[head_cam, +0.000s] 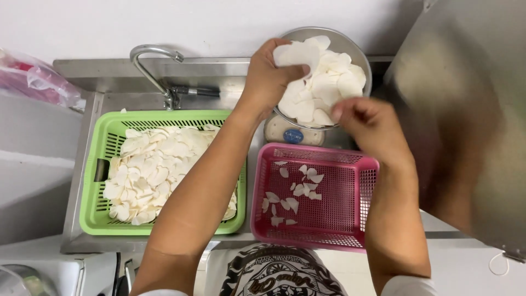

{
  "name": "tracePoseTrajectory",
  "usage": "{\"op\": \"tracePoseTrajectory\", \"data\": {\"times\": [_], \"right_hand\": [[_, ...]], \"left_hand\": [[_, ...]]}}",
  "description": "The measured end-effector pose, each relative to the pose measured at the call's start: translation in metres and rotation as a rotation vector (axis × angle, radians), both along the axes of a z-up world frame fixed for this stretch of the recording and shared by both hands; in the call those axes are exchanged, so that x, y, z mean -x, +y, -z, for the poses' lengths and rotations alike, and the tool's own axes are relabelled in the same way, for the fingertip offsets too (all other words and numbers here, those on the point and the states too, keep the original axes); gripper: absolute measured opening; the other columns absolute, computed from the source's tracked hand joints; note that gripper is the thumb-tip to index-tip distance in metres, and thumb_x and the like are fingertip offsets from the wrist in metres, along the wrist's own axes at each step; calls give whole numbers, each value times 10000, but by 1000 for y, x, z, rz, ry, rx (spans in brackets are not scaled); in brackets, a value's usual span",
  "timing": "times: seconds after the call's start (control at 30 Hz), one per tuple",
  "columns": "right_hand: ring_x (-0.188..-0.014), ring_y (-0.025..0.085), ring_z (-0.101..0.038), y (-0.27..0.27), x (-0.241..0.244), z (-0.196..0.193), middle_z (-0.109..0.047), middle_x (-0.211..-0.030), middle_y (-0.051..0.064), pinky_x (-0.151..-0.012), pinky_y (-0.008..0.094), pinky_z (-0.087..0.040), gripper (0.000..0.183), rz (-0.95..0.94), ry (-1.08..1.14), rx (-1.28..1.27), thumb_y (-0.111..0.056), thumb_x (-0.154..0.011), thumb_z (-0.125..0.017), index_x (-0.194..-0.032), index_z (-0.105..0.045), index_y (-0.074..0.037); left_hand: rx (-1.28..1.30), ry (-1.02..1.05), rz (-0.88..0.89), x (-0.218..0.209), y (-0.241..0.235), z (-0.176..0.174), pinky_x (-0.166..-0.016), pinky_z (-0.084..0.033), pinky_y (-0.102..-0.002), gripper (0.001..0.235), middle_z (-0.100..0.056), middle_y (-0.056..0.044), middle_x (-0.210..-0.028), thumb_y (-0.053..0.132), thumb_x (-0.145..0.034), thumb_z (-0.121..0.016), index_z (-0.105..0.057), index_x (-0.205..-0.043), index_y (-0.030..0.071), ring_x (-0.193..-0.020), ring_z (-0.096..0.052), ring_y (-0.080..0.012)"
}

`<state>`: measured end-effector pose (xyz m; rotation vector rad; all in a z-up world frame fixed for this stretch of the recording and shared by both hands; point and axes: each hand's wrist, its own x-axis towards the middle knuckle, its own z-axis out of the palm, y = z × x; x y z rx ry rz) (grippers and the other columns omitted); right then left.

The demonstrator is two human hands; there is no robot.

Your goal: The person sorts white, flat, circular food items by hand, separating them into a green basket and a pink basket. The person picks up items from a metal bowl, tears or breaks them apart, and places them into the respective baskets.

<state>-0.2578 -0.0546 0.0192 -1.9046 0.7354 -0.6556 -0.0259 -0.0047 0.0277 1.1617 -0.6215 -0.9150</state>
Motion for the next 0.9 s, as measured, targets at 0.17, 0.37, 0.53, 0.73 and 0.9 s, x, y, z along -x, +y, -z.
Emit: {"op": "tracePoseTrajectory", "data": {"times": [0.17, 0.37, 0.53, 0.73, 0.9], "right_hand": [[-759, 89, -608, -17, -39, -9, -611, -893, -11, -686, 233, -567, 193, 105, -249, -169, -122, -1015, -692, -1204, -652, -110], [-650, 32, -553, -50, -48, 9, -592, -718, -72, -629, 185, -553, 93, 225, -319, -181, -106, -974, -791, -1025, -714, -116], [-954, 165, -624, -39, -48, -3, -563, -1184, 61, -763, 279, -566, 356, 271, -74, 271, -109, -942, -827, -1239, -639, -57], [-755, 44, -598, -30, -61, 8, -661, -858, -39, -668, 198, -608, 178, 98, -392, -225, -96, -944, -796, -1086, -688, -96], [-766, 35, -622, -59, -48, 15, -666, -826, -62, -697, 214, -626, 123, 279, -334, -218, -103, -978, -770, -1024, -661, -136]], "left_hand": [[-80, -240, 91, 20, 9, -20, -660, -501, -261, 429, -624, -15, -910, 64, -636, -906, -625, -947, 156, -823, -589, -136], [-38, 5, 179, 0, 3, 4, -578, -517, -292, 256, -676, -56, -835, 12, -890, -732, -646, -1113, 103, -687, -612, -141], [-26, -108, 66, 3, 2, 2, -501, -355, -237, 182, -422, 45, -640, 9, -923, -713, -690, -1078, 103, -518, -369, -81], [-59, -91, 8, 20, -3, -13, -695, -595, -290, 233, -785, -56, -906, 71, -761, -863, -678, -897, 104, -788, -730, -158], [-187, -35, 86, 11, 0, -16, -490, -362, -236, 194, -810, -103, -893, -1, -922, -605, -632, -1088, 96, -563, -491, -86]]}}
